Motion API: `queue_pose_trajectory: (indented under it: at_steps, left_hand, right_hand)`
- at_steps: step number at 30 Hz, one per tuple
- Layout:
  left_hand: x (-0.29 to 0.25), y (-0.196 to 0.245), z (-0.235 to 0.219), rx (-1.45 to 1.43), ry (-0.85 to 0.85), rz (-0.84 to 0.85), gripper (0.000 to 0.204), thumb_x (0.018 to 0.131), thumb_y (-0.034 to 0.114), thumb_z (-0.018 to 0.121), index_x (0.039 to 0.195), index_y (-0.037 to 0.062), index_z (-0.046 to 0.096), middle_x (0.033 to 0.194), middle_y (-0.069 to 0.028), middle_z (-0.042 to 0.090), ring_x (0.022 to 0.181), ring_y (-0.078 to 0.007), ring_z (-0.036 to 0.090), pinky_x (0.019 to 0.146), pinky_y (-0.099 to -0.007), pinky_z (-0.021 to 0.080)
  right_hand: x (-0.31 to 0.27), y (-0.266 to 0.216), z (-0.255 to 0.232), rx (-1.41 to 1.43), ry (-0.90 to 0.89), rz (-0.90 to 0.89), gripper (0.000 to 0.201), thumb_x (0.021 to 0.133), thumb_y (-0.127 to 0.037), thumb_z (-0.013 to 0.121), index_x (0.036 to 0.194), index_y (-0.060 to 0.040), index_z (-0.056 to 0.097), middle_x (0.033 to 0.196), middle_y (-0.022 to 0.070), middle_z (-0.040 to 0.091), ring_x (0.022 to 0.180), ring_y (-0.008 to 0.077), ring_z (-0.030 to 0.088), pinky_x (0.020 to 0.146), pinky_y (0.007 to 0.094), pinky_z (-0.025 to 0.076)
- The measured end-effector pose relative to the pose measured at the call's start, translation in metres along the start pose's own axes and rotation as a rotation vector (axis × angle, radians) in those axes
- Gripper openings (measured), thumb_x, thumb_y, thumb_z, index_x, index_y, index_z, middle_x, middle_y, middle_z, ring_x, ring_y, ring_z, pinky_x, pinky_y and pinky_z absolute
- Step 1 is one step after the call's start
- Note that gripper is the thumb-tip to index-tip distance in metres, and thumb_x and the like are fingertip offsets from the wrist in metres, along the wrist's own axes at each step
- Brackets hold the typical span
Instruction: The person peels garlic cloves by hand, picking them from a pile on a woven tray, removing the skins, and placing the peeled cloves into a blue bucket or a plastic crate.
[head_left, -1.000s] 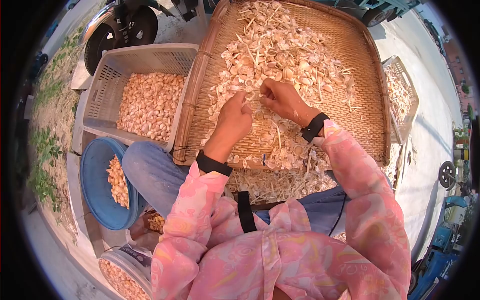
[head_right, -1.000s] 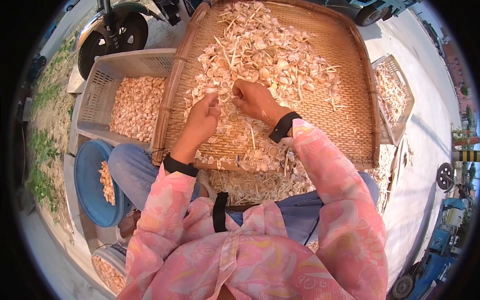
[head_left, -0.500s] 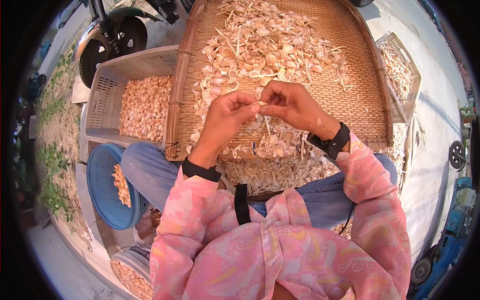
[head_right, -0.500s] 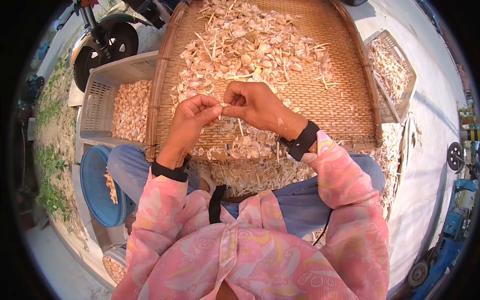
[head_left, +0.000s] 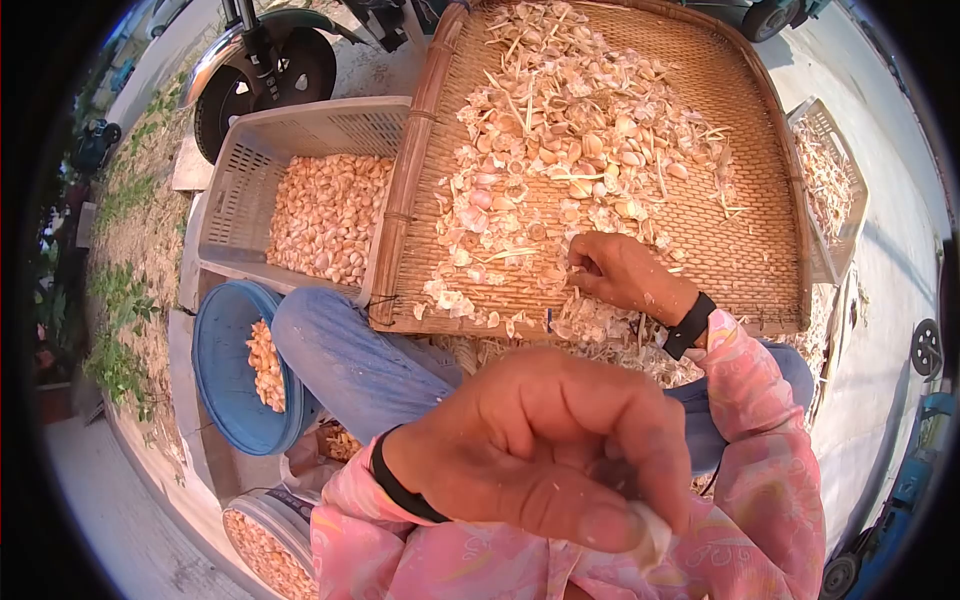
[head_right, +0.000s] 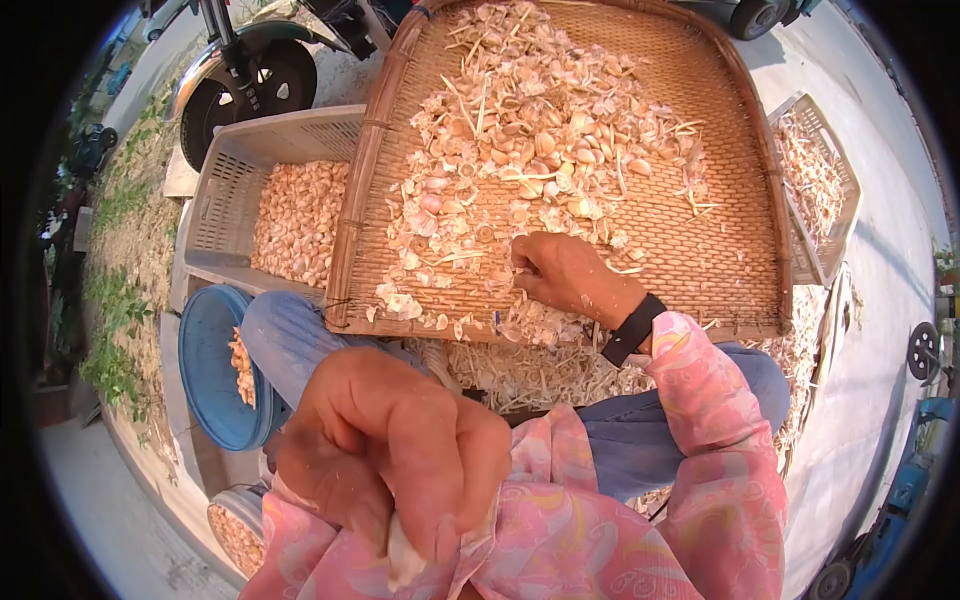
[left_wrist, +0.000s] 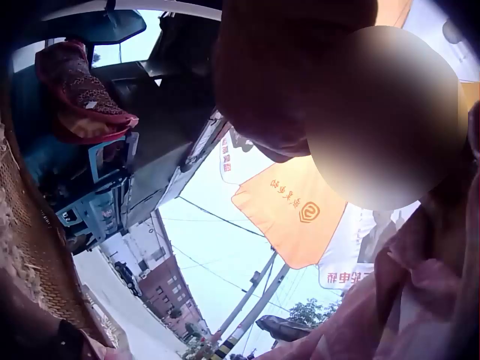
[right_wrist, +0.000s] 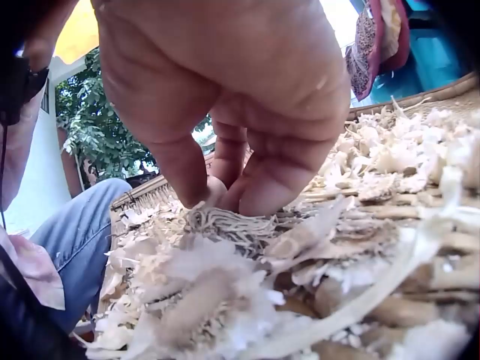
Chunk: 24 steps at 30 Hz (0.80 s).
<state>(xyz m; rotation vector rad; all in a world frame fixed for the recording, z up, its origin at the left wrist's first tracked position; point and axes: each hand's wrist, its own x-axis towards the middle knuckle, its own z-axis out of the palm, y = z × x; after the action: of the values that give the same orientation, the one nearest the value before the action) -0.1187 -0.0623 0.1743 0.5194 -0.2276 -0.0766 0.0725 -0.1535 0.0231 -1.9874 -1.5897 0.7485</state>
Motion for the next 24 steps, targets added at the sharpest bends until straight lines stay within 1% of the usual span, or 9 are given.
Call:
queue_pose_trajectory:
  at_steps: [2,4,7,10,16,20,22,23,24]
  left_hand:
    - [0.008,0.001,0.034,-0.071,-0.279,0.014,0.013,0.083,0.004,0.062,0.088,-0.007,0.058,0.08,-0.0157,0.058,0.065,-0.0173,0.057,0.055,-0.0246,0.046]
    - [0.002,0.002,0.05,-0.182,-0.236,-0.077,0.013,0.084,0.002,0.061,0.09,-0.0088,0.061,0.087,-0.0149,0.062,0.07,-0.0142,0.062,0.057,-0.0205,0.05]
    - [0.005,-0.002,0.05,-0.318,-0.254,-0.143,0.013,0.084,0.004,0.062,0.089,-0.0073,0.06,0.085,-0.01,0.061,0.069,-0.0094,0.06,0.054,-0.0179,0.047]
    - [0.001,-0.009,0.059,-0.424,-0.205,-0.152,0.014,0.084,0.006,0.062,0.09,-0.0067,0.059,0.085,-0.0086,0.06,0.069,-0.0086,0.06,0.054,-0.018,0.047]
    - [0.001,-0.005,0.06,-0.43,-0.19,-0.197,0.017,0.084,0.008,0.063,0.092,-0.0063,0.057,0.087,-0.0088,0.06,0.07,-0.0086,0.059,0.055,-0.0181,0.046]
    - [0.002,-0.011,0.056,-0.309,-0.207,-0.019,0.017,0.084,0.008,0.063,0.091,-0.0061,0.058,0.088,-0.0094,0.061,0.071,-0.0082,0.059,0.055,-0.0183,0.046]
    - [0.004,0.001,0.054,-0.185,-0.207,-0.053,0.018,0.084,0.009,0.063,0.092,-0.0064,0.058,0.09,-0.0105,0.061,0.073,-0.0095,0.059,0.056,-0.0195,0.046]
    - [0.004,0.017,0.053,-0.105,-0.199,-0.141,0.018,0.084,0.009,0.063,0.093,-0.0068,0.058,0.09,-0.0114,0.061,0.074,-0.011,0.059,0.057,-0.0207,0.047]
    - [-0.001,0.026,0.051,0.023,-0.126,-0.088,0.017,0.085,0.009,0.061,0.092,-0.0064,0.057,0.088,-0.0113,0.06,0.074,-0.012,0.058,0.058,-0.0215,0.046]
  right_hand:
    - [0.0,-0.001,0.003,0.019,0.006,-0.005,0.017,0.074,-0.015,0.063,0.078,-0.0034,0.051,0.072,0.0139,0.056,0.068,0.0337,0.056,0.059,0.0406,0.043]
    - [0.002,-0.002,0.004,0.021,-0.013,0.011,0.017,0.074,-0.015,0.062,0.078,-0.0034,0.051,0.07,0.0136,0.055,0.067,0.0328,0.056,0.059,0.0401,0.043]
    - [0.002,-0.003,0.004,0.042,-0.032,0.051,0.017,0.075,-0.015,0.062,0.077,-0.0033,0.051,0.069,0.0136,0.054,0.066,0.0321,0.056,0.058,0.0397,0.043]
    - [0.0,-0.004,0.007,0.103,-0.022,0.059,0.017,0.075,-0.015,0.062,0.077,-0.0032,0.051,0.069,0.0134,0.054,0.065,0.0311,0.056,0.058,0.0391,0.043]
    - [0.003,-0.005,0.006,0.091,-0.025,0.051,0.016,0.076,-0.015,0.062,0.078,-0.0036,0.05,0.07,0.0127,0.053,0.065,0.0306,0.056,0.058,0.0383,0.043]
    - [0.003,-0.005,0.007,0.128,-0.01,0.068,0.015,0.076,-0.012,0.063,0.08,-0.0033,0.052,0.072,0.0127,0.054,0.065,0.029,0.056,0.058,0.0366,0.044]
    - [0.003,-0.006,0.009,0.197,0.02,0.095,0.014,0.076,-0.01,0.064,0.083,-0.0031,0.053,0.072,0.0122,0.055,0.064,0.0268,0.056,0.058,0.0347,0.044]
    - [0.006,-0.006,0.009,0.208,0.038,0.088,0.014,0.076,-0.009,0.064,0.084,-0.0031,0.054,0.072,0.0112,0.055,0.064,0.0243,0.056,0.058,0.0332,0.044]
    - [0.007,-0.007,0.008,0.225,0.053,0.083,0.014,0.076,-0.008,0.064,0.086,-0.0031,0.055,0.072,0.0103,0.056,0.063,0.0218,0.056,0.057,0.0317,0.044]
